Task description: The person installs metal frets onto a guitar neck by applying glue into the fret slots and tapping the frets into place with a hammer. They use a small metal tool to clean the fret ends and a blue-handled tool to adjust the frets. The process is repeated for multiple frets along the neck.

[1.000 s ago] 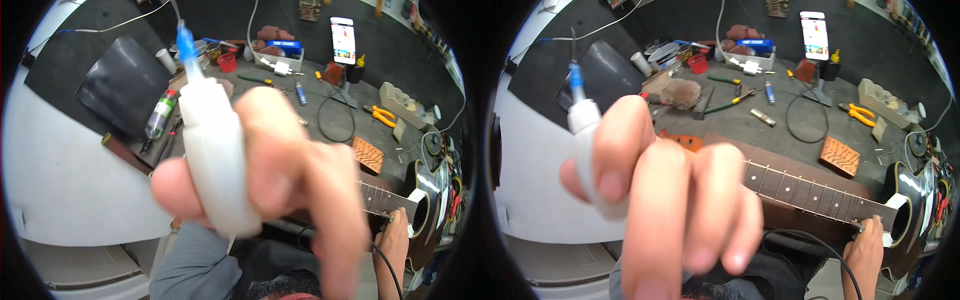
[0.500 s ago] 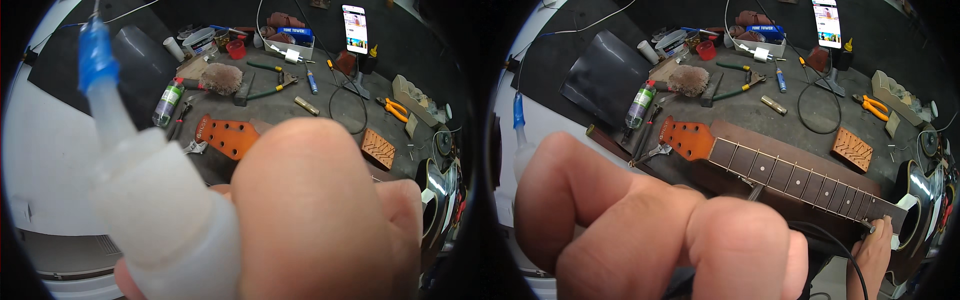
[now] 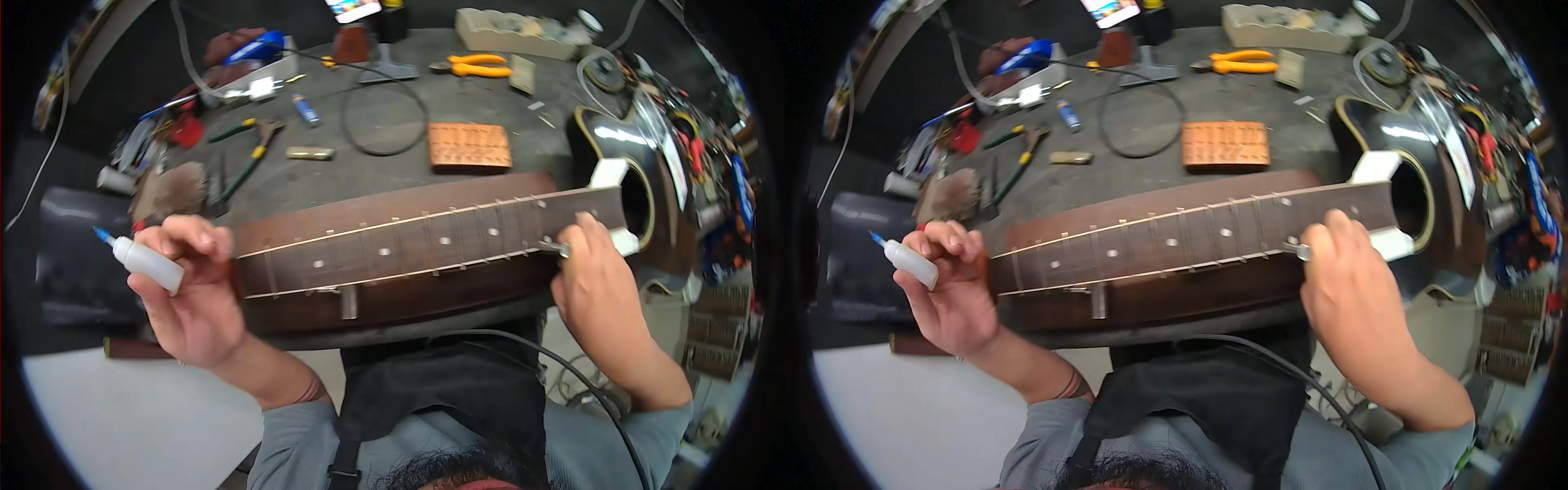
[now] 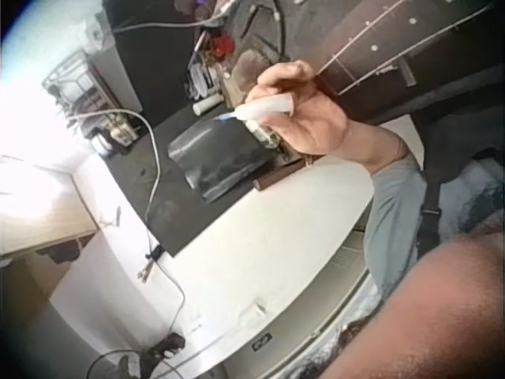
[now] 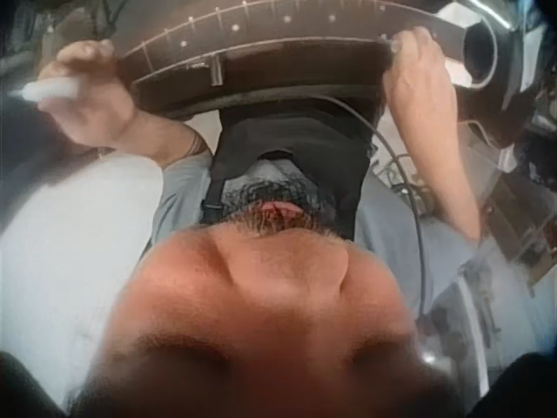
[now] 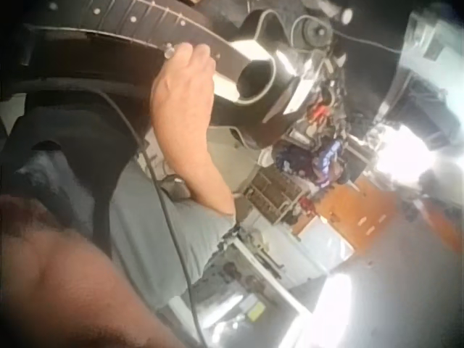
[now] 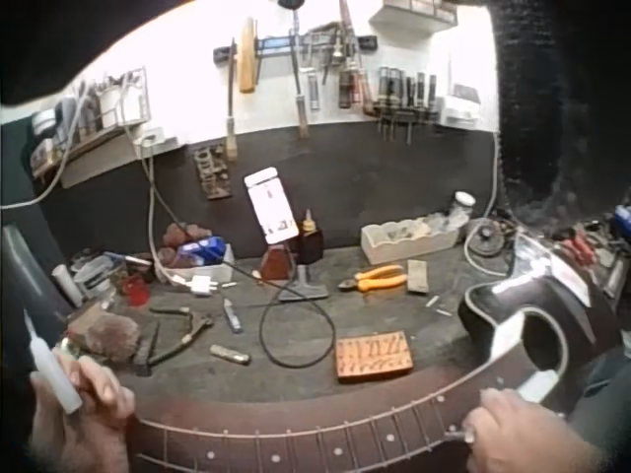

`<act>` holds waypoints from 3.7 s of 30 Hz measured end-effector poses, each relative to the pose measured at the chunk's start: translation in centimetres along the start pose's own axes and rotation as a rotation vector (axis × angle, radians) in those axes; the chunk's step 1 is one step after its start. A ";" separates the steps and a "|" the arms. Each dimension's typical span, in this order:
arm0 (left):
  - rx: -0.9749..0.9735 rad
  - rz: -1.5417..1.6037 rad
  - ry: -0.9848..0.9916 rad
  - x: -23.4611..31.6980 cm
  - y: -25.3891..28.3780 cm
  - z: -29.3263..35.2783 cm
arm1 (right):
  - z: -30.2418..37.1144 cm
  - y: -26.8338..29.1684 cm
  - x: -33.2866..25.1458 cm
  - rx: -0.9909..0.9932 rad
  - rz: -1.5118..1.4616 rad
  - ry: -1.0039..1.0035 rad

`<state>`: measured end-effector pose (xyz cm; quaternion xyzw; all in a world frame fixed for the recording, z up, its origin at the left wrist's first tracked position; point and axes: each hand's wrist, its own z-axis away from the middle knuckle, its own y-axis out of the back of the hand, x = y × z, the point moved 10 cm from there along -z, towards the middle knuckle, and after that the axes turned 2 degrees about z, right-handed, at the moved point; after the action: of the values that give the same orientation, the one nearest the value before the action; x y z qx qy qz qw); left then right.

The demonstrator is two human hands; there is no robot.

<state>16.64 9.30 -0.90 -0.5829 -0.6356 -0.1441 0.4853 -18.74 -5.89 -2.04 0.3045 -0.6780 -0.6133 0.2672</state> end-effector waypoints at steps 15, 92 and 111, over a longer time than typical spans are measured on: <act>0.124 -0.279 0.136 -0.6 3.6 1.0 | -0.1 -0.5 0.0 -0.011 0.054 0.016; 0.140 -0.241 0.126 -0.8 5.1 1.1 | -0.2 -0.7 0.1 -0.043 0.054 0.025; 0.165 -0.198 0.160 -0.9 5.3 1.3 | 0.6 -0.6 -0.3 0.061 0.101 0.021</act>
<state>20.57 11.22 -4.28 -0.4620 -0.6591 -0.1844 0.5641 -18.93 -5.33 -2.70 0.2845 -0.7080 -0.5749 0.2956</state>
